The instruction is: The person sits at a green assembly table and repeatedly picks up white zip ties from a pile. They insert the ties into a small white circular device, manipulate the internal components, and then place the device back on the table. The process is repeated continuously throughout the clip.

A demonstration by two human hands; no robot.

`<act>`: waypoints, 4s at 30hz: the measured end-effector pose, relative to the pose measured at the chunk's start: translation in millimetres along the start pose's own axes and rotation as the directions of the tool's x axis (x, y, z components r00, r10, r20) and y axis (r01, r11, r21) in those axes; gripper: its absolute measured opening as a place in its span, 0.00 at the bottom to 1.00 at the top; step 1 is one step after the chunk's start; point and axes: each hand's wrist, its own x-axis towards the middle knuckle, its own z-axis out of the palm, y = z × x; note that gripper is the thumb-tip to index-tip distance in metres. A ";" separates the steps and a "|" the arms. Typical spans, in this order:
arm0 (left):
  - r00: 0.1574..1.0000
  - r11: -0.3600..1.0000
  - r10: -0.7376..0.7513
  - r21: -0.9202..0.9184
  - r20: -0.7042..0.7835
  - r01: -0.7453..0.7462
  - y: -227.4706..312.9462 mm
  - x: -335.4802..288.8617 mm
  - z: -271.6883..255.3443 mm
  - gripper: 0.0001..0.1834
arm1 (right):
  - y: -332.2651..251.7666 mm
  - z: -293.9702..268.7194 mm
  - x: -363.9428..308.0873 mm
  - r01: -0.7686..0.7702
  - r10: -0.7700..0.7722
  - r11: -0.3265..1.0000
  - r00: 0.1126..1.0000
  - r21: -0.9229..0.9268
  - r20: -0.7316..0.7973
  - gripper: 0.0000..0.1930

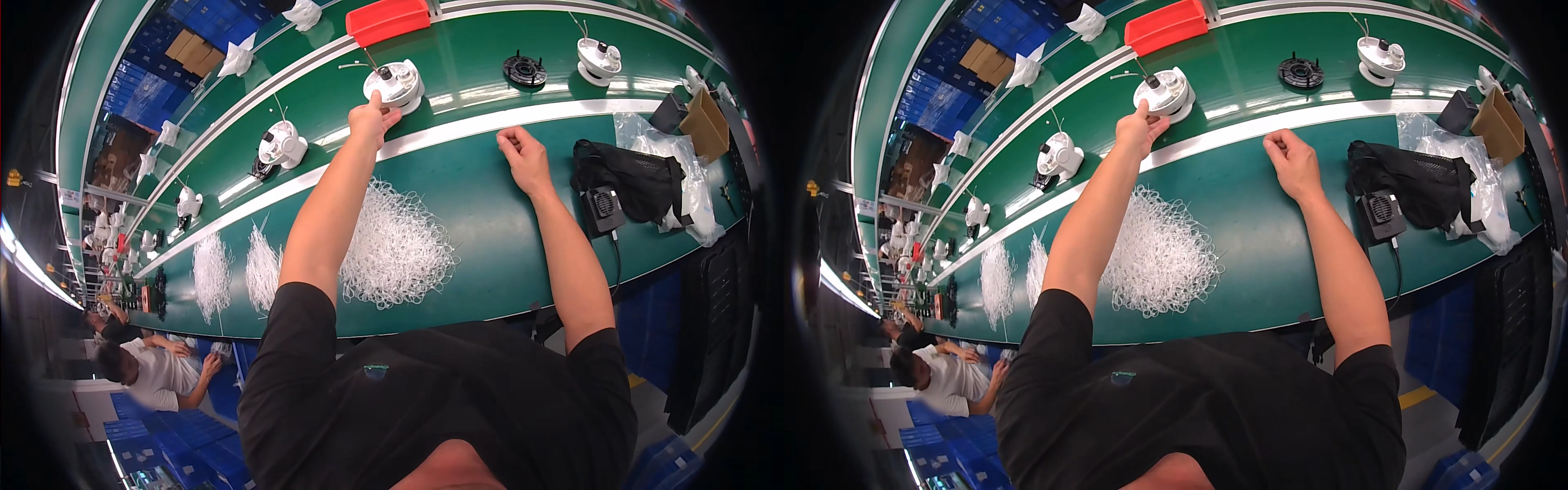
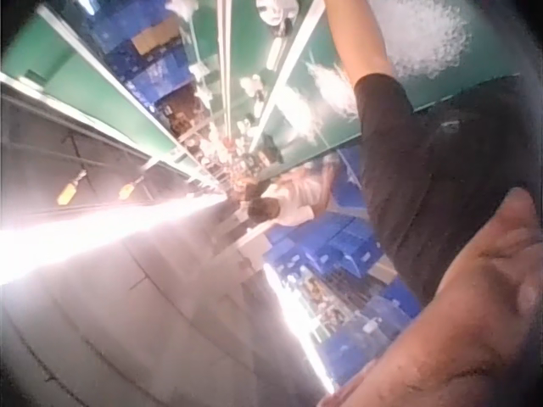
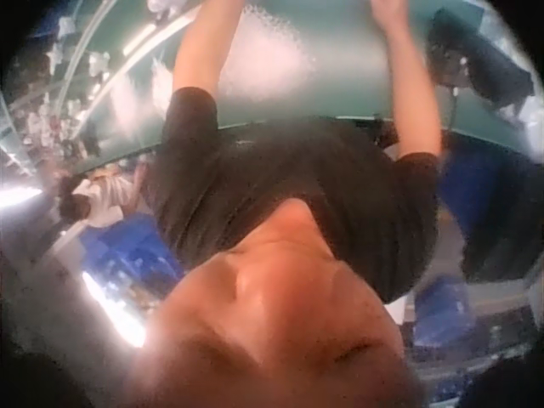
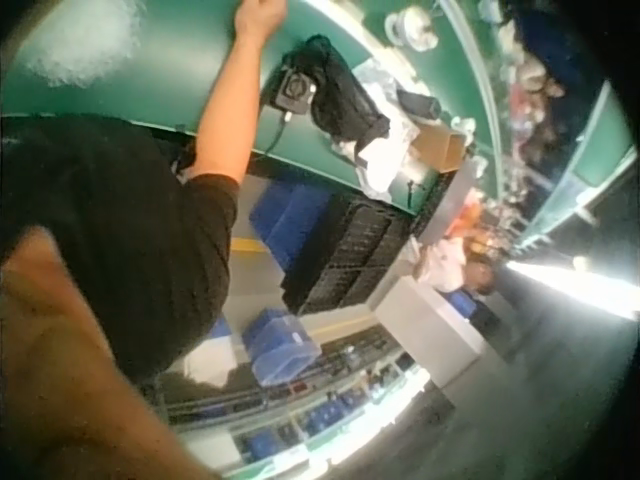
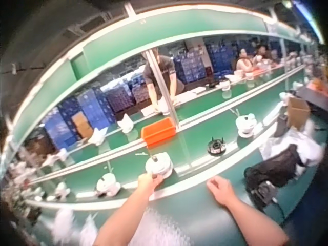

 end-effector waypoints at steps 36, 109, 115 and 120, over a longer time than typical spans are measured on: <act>0.750 0.113 -0.126 0.761 0.649 -0.639 -13.4 -136.4 -29.3 0.12 | 0.8 0.2 -2.7 -0.012 0.014 0.998 0.999 -0.060 0.035 0.09; 0.907 0.956 0.169 0.160 0.387 -0.246 -2.9 -136.1 15.2 0.13 | -71.9 1.9 0.9 0.082 -0.091 0.996 0.965 0.043 0.246 0.11; 0.868 0.960 0.235 0.033 0.438 -0.277 -6.4 -130.5 30.3 0.11 | -77.4 0.8 5.9 0.090 -0.066 0.993 0.957 -0.073 0.282 0.12; 0.861 0.962 0.261 -0.038 0.436 -0.272 -12.0 -124.0 33.8 0.12 | -75.2 -0.3 6.6 0.099 -0.050 0.982 0.959 -0.164 0.280 0.12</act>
